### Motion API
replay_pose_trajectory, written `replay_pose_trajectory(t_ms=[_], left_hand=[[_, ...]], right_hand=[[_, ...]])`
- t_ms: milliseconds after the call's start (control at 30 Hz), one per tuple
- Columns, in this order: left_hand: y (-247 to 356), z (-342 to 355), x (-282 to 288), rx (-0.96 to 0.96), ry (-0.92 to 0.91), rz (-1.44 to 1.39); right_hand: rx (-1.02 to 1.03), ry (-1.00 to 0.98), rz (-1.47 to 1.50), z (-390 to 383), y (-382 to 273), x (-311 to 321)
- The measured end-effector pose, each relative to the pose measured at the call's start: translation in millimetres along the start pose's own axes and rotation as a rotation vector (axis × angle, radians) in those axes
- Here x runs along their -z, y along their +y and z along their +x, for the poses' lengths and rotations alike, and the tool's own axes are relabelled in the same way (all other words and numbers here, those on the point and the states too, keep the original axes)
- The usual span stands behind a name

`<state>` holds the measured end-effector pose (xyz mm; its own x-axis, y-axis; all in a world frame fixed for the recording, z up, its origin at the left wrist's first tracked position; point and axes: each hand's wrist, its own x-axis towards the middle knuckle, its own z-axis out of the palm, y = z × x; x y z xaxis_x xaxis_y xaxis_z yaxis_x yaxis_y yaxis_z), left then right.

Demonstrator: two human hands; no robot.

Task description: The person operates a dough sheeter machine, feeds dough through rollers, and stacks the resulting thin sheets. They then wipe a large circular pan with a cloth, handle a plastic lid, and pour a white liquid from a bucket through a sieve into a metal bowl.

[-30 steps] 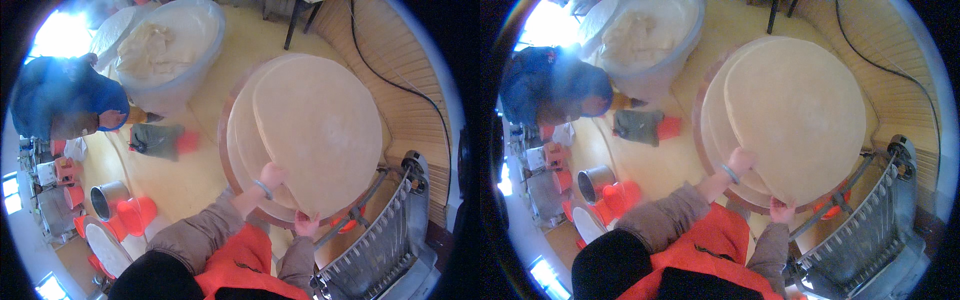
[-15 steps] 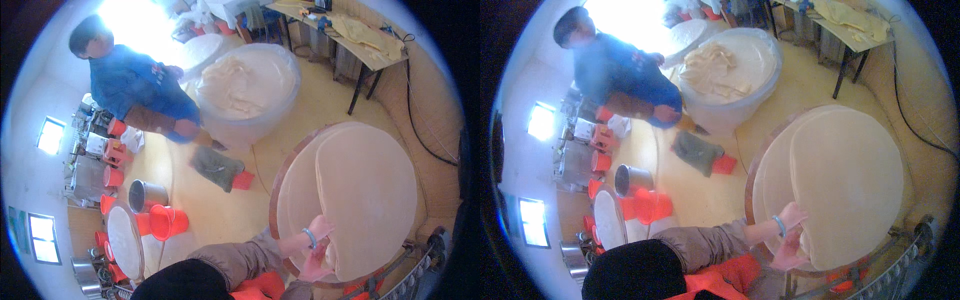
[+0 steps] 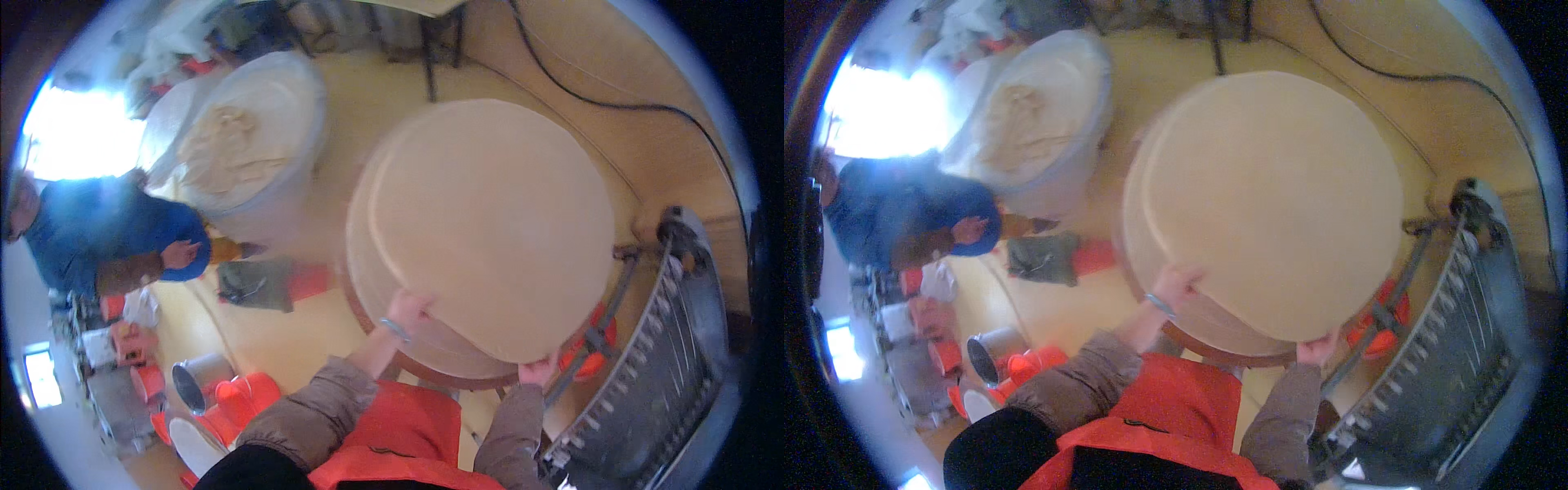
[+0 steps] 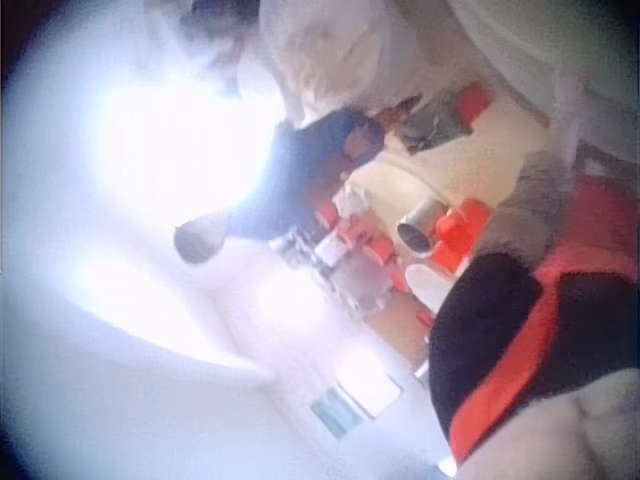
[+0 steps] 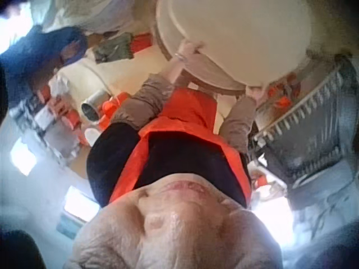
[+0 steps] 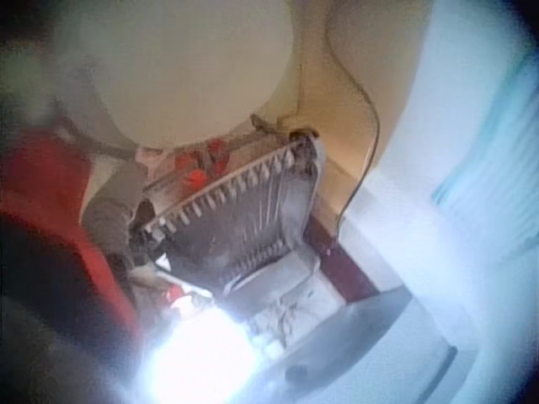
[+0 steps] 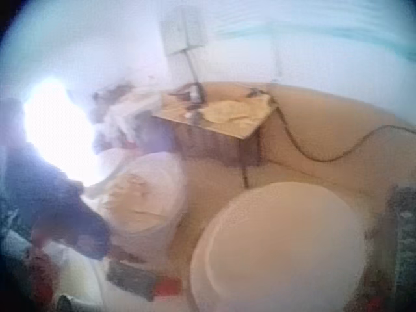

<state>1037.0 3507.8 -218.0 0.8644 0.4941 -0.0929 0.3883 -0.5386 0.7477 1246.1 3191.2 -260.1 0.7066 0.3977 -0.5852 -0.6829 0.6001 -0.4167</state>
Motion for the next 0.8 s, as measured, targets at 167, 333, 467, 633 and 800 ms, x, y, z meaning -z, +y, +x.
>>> replay_pose_trajectory(t_ms=[167,333,467,633,800], left_hand=[[1,-3,-9,0.886,0.145,-1.406],[-10,7,-5,1.045,0.327,-1.418],[-4,19,16,0.949,0.238,-1.152],[35,48,52,0.894,0.400,-1.021],[53,81,75,0.725,0.299,-0.657]], right_hand=[[-0.082,0.229,-0.225,8,-10,15],[-0.078,0.221,-0.323,-2,-12,-5],[0.044,0.299,-0.633,-12,-27,-39],[0.141,0.161,-0.540,-10,-62,-84],[0.098,0.193,-0.456,5,-78,-97]])
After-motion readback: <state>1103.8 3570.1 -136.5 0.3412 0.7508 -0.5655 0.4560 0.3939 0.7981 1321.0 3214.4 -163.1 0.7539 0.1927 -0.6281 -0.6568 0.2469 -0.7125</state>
